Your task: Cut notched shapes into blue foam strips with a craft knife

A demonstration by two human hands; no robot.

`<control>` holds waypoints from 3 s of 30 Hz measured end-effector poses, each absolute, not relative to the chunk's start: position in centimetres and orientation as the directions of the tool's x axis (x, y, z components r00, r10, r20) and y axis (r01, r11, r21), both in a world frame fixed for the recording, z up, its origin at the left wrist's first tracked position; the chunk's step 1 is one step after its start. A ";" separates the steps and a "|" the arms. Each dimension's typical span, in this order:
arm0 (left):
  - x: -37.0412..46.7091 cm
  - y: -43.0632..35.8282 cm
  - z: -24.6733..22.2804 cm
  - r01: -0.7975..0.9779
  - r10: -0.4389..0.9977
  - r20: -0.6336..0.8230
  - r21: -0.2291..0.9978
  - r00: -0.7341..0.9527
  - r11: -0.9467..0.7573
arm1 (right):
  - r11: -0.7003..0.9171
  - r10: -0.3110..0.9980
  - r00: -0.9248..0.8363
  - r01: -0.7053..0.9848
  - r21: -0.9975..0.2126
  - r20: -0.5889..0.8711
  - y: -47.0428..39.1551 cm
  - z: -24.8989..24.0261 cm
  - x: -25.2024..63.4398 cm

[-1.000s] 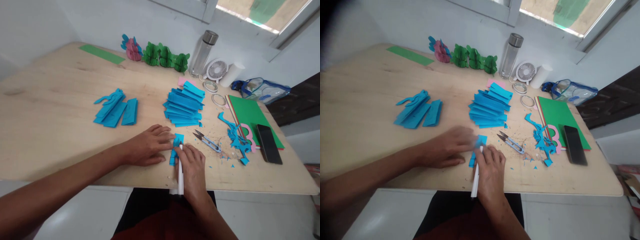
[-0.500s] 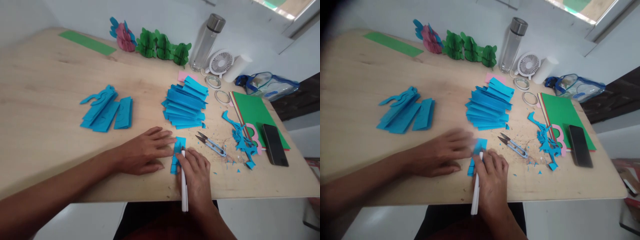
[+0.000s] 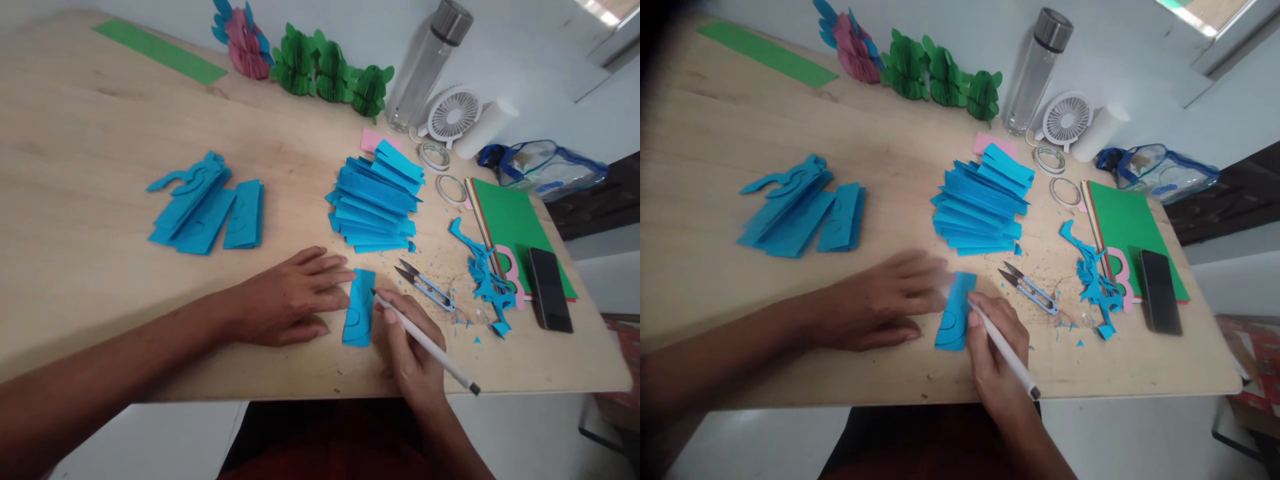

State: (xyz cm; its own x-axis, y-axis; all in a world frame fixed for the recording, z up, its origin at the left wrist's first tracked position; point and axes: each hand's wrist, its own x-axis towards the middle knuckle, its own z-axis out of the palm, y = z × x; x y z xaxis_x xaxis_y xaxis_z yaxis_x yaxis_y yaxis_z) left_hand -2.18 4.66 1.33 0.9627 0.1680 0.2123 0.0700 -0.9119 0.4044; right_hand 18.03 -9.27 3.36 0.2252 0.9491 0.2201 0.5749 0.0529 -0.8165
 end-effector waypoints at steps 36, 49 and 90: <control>-2.2 4.7 0.9 0.075 0.181 0.231 0.405 0.956 -0.911 | -0.075 0.915 0.369 0.558 -0.827 0.166 -6.3 2.4 16.8; -2.2 4.7 0.9 0.078 0.182 0.228 0.402 0.956 -0.912 | -0.068 0.915 0.353 0.615 -0.786 0.197 -6.5 2.4 16.8; -2.2 4.7 0.7 0.073 0.182 0.247 0.396 0.952 -0.916 | -0.044 0.905 0.346 0.656 -0.753 0.248 -6.7 2.4 16.7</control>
State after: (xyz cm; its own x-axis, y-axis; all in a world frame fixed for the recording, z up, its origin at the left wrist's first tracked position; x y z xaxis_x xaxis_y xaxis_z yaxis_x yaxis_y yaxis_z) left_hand -2.24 4.68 0.67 0.9517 0.1825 0.2468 0.0729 -0.9155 0.3956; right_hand 16.71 -6.71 2.37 0.3462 0.9047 0.2482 0.6562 -0.0445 -0.7532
